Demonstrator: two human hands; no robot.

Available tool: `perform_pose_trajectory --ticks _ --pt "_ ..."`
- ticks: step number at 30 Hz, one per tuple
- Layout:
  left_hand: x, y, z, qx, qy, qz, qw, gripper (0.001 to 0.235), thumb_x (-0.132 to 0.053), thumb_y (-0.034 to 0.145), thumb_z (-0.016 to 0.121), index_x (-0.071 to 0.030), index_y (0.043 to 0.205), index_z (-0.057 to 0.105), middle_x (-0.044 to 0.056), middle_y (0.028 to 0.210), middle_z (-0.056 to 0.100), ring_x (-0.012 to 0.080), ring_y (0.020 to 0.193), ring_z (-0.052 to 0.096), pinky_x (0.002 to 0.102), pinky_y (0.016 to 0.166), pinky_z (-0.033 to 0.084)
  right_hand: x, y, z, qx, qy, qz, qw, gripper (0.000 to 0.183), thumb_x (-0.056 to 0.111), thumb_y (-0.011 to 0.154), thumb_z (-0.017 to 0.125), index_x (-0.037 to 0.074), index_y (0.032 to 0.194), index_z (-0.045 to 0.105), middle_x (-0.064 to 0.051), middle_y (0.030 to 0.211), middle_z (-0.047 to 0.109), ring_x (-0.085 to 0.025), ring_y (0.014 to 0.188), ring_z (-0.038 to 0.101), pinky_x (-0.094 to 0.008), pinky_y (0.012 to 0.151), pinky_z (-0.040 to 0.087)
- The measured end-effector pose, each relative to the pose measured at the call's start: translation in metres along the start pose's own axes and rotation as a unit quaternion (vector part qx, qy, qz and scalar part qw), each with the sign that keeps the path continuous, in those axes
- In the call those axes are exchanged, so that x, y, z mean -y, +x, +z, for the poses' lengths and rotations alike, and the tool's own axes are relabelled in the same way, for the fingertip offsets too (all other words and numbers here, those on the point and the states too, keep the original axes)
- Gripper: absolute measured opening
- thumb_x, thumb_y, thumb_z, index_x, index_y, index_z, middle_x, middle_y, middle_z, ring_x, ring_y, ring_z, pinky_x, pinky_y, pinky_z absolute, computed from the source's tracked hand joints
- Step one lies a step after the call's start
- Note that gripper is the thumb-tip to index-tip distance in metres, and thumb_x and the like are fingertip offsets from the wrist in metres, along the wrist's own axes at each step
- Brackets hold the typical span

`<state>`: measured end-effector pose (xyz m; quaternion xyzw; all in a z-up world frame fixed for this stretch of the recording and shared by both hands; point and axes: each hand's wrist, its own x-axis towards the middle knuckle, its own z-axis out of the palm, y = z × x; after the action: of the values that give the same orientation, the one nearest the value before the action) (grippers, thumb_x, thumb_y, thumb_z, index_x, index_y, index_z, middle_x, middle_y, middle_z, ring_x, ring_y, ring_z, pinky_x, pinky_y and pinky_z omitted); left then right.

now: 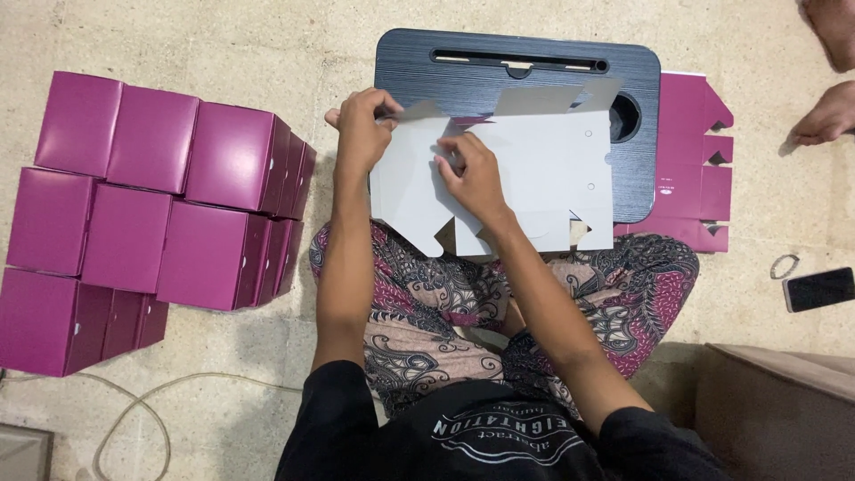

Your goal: The person sits on the floor and folds flat pink cardboard sheets into small rectangular boxes. They fold the sides, tuck the flaps, and stack the finished boxes to the left. The process is repeated multiple times.

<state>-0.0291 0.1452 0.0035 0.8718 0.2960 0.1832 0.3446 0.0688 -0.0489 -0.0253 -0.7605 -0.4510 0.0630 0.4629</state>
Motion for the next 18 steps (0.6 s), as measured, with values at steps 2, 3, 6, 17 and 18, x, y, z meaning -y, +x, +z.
perform_pose_trajectory --ticks 2,3,6,17,18 --pt "0.003 -0.004 0.001 -0.012 0.017 0.019 1.0 0.032 0.006 0.076 0.076 -0.025 0.083 0.072 -0.007 0.083 0.069 0.0216 0.096 0.064 0.048 0.09 0.029 0.011 -0.001 -0.005 -0.004 0.002 -0.007 1.0 0.033 0.005 0.09 0.075 0.006 0.121 0.066 -0.017 0.103 0.066 -0.035 0.09 0.066 -0.045 0.079 0.054" --pt "0.004 -0.006 0.002 -0.025 0.034 0.038 0.998 0.036 0.01 0.076 0.073 -0.026 0.079 0.071 -0.008 0.08 0.068 0.0204 0.097 0.064 0.048 0.092 0.027 0.016 -0.001 -0.008 -0.007 0.003 -0.014 1.0 0.044 0.001 0.089 0.073 0.003 0.132 0.061 -0.022 0.116 0.064 -0.042 0.107 0.066 -0.05 0.092 0.054" --pt "0.011 -0.013 0.01 -0.031 0.069 0.026 0.997 0.038 0.011 0.079 0.07 -0.026 0.078 0.073 -0.01 0.08 0.071 0.0172 0.1 0.063 0.049 0.097 0.024 0.043 0.003 -0.022 0.034 -0.024 -0.001 0.999 0.059 0.008 0.097 0.068 0.004 0.151 0.044 -0.025 0.148 0.049 -0.043 0.125 0.061 -0.052 0.108 0.051" --pt "0.036 -0.049 0.036 0.009 0.135 0.004 0.991 0.036 0.0 0.093 0.063 -0.029 0.11 0.077 -0.009 0.121 0.074 0.0138 0.116 0.052 0.051 0.094 0.019 0.032 0.001 0.004 0.073 -0.234 -0.044 0.968 0.058 0.053 0.095 0.07 0.01 0.134 0.067 -0.01 0.139 0.063 -0.031 0.098 0.076 -0.041 0.084 0.062" --pt "0.039 -0.051 0.039 0.023 0.156 0.002 0.987 0.036 -0.002 0.095 0.063 -0.03 0.113 0.076 -0.011 0.13 0.071 0.0134 0.118 0.049 0.051 0.091 0.019 0.028 0.0 0.007 0.077 -0.26 -0.047 0.961 0.06 0.059 0.094 0.068 0.013 0.133 0.069 -0.008 0.137 0.064 -0.027 0.098 0.076 -0.037 0.084 0.062"
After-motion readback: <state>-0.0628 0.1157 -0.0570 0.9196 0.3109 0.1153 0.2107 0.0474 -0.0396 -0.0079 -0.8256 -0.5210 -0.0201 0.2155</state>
